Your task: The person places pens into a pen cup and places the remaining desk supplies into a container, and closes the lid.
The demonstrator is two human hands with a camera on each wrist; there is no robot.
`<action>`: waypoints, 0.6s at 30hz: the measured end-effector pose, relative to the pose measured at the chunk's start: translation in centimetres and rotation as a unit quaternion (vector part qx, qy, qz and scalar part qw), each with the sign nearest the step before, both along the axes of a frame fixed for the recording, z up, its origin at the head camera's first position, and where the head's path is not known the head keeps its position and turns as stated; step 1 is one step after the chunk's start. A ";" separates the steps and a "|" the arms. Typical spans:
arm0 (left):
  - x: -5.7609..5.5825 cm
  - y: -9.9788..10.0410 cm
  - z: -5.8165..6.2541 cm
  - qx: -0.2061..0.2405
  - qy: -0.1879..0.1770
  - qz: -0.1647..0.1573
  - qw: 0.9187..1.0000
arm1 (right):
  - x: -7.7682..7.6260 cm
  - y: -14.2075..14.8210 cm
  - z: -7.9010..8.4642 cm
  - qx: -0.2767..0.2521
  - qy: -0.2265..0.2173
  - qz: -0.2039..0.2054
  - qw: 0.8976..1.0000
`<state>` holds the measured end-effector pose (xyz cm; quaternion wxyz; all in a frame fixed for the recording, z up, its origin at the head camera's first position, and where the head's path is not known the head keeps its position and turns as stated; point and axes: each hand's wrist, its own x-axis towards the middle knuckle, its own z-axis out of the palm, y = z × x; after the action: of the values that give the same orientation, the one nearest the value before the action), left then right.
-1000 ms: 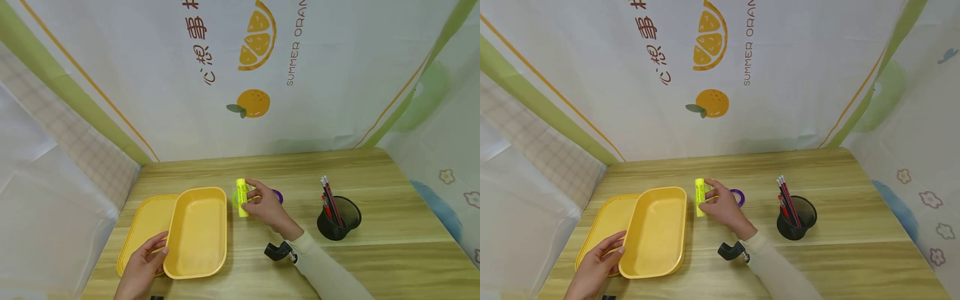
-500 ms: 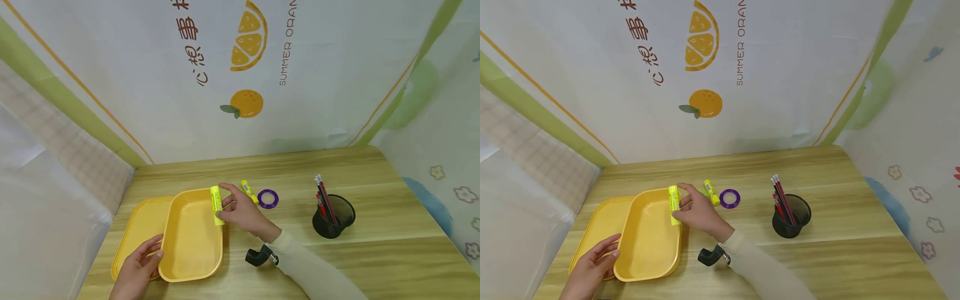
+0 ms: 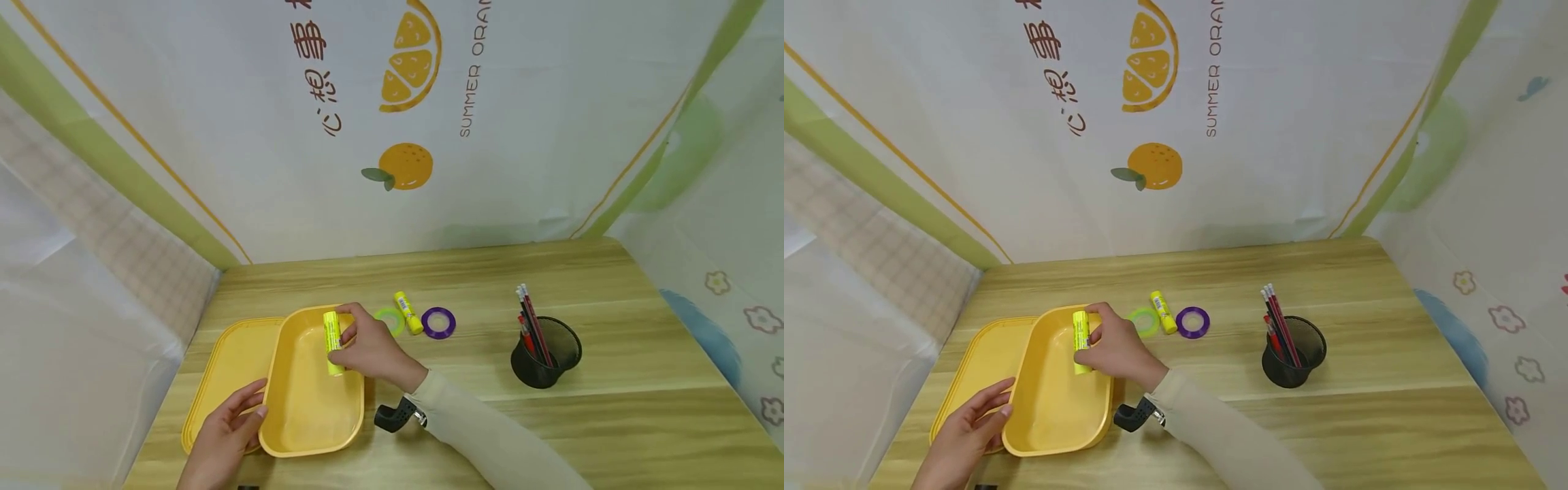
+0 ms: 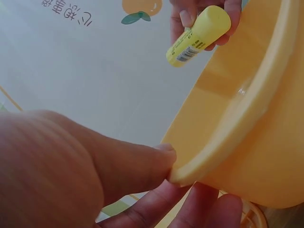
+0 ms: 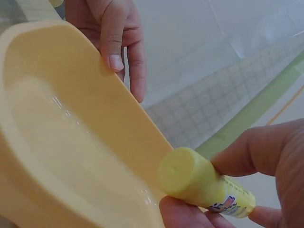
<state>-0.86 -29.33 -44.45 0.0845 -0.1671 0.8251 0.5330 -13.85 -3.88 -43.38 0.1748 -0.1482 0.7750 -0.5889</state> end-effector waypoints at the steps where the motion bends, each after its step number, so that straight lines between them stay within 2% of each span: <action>1: 0.0 0.0 0.0 0.003 -0.001 0.000 1.000 | 0.0 -0.2 0.1 0.012 0.007 -0.001 1.000; 5: 0.0 -0.2 0.1 0.006 -0.013 -0.001 1.000 | -0.1 -1.1 0.6 0.048 0.019 0.002 0.999; 10: 0.1 -0.4 0.2 0.016 -0.024 0.005 1.000 | 0.1 -2.2 1.0 0.072 0.016 0.026 0.997; 15: 0.0 -0.3 -0.1 0.027 -0.015 0.004 1.000 | 0.1 -3.1 0.8 0.067 0.003 0.038 0.997; 18: 0.0 -0.3 -0.3 0.028 -0.010 0.005 1.000 | 0.1 -3.7 0.6 0.053 -0.020 0.042 0.998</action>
<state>-0.88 -29.62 -44.76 0.0952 -0.1740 0.8081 0.5547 -13.78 -7.54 -42.83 0.2224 -0.1590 0.7948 -0.5418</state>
